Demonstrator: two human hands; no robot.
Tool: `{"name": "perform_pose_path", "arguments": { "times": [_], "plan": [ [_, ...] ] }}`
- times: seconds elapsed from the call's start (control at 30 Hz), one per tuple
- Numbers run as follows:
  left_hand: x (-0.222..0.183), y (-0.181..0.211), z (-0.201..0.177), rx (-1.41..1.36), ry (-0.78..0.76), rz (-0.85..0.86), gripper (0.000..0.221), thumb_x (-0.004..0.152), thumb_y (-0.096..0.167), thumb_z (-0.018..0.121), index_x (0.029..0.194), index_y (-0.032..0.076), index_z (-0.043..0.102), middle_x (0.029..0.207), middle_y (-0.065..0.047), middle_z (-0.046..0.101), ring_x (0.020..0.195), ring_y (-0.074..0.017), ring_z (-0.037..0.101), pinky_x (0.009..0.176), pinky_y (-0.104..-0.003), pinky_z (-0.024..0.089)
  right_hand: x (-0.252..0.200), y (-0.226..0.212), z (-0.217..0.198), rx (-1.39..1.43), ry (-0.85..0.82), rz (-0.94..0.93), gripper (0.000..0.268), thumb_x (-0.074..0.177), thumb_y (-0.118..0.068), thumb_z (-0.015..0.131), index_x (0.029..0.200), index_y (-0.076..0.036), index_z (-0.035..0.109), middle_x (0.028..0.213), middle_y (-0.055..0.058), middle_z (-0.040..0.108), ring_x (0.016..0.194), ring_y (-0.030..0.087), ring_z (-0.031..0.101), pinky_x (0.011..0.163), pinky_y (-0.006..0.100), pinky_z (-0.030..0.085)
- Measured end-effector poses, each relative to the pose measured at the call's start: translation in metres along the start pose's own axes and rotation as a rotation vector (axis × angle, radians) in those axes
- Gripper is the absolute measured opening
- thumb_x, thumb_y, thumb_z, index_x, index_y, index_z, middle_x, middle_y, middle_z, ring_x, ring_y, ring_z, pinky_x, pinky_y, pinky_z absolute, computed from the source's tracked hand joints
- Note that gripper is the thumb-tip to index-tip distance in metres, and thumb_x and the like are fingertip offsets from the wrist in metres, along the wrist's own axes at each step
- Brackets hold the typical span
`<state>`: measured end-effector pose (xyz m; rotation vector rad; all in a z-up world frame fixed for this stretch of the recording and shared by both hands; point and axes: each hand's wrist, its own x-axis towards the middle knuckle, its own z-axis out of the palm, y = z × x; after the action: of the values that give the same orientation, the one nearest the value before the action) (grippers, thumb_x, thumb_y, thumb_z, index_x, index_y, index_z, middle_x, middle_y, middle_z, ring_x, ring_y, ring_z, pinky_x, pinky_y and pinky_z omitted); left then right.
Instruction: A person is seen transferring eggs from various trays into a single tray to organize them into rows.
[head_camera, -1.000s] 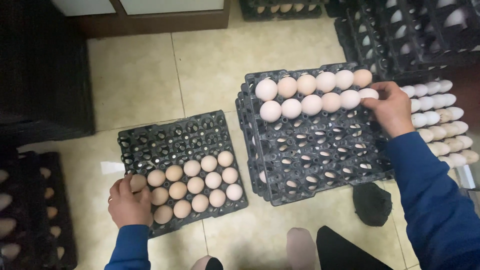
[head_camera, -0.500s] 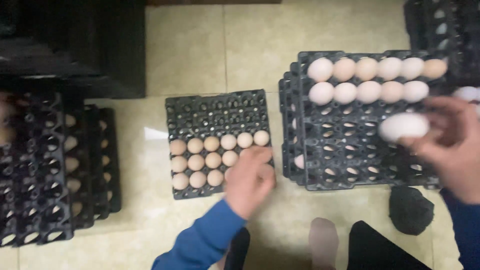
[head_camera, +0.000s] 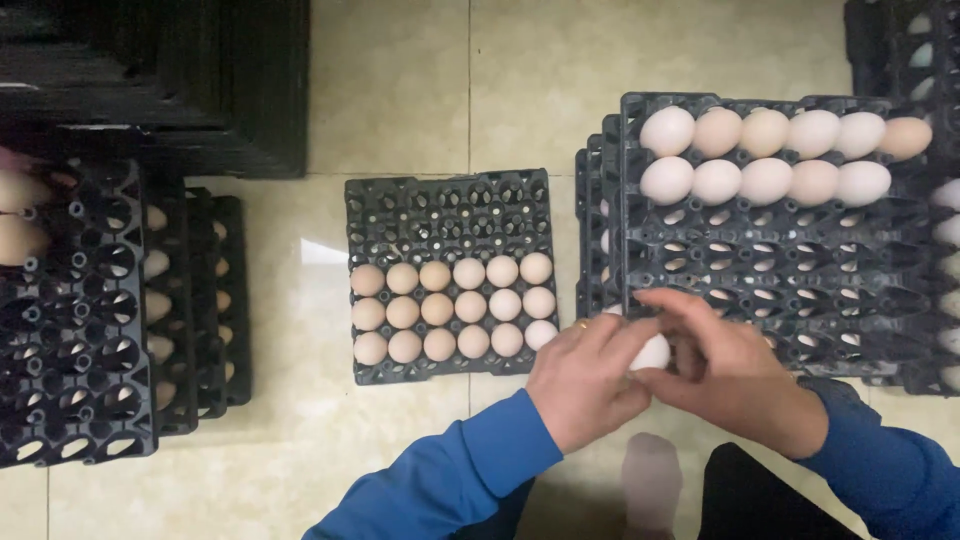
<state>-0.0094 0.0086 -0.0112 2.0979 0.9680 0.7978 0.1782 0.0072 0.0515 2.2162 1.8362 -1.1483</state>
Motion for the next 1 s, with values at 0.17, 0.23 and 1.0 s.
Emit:
{"name": "perform_pose_path", "arguments": {
  "times": [0.17,0.23,1.0],
  "plan": [
    [0.016,-0.050,-0.007,-0.094,-0.052,-0.205,0.048,0.083,0.018,0.068,0.130,0.013,0.058,0.120,-0.012,0.062,0.107,-0.0332,0.064,0.079,-0.047,0.053,0.006,0.024,-0.013,0.198,0.118,-0.193,0.090,0.072,-0.014,0.087,0.150,-0.026,0.044,0.118,-0.004,0.078,0.053,0.008,0.063,0.053,0.023,0.056],
    [0.028,-0.088,-0.003,0.025,0.004,-0.407,0.045,0.085,0.020,0.070,0.128,0.014,0.057,0.119,-0.012,0.057,0.095,-0.0331,0.066,0.056,-0.049,0.057,0.006,0.031,-0.024,0.249,0.248,-0.319,0.077,0.077,-0.008,0.080,0.147,-0.009,0.048,0.116,0.007,0.077,0.055,0.008,0.060,0.060,0.023,0.059],
    [0.057,-0.250,0.076,0.416,-0.139,-0.328,0.035,0.084,0.016,0.065,0.118,0.012,0.056,0.110,-0.015,0.065,0.079,-0.0436,0.064,0.066,-0.057,0.052,0.089,0.169,-0.116,-0.122,0.770,0.032,0.044,0.090,-0.032,0.079,0.128,-0.012,0.069,0.109,0.010,0.072,0.099,0.028,0.066,0.087,0.045,0.047]
  ]
}}
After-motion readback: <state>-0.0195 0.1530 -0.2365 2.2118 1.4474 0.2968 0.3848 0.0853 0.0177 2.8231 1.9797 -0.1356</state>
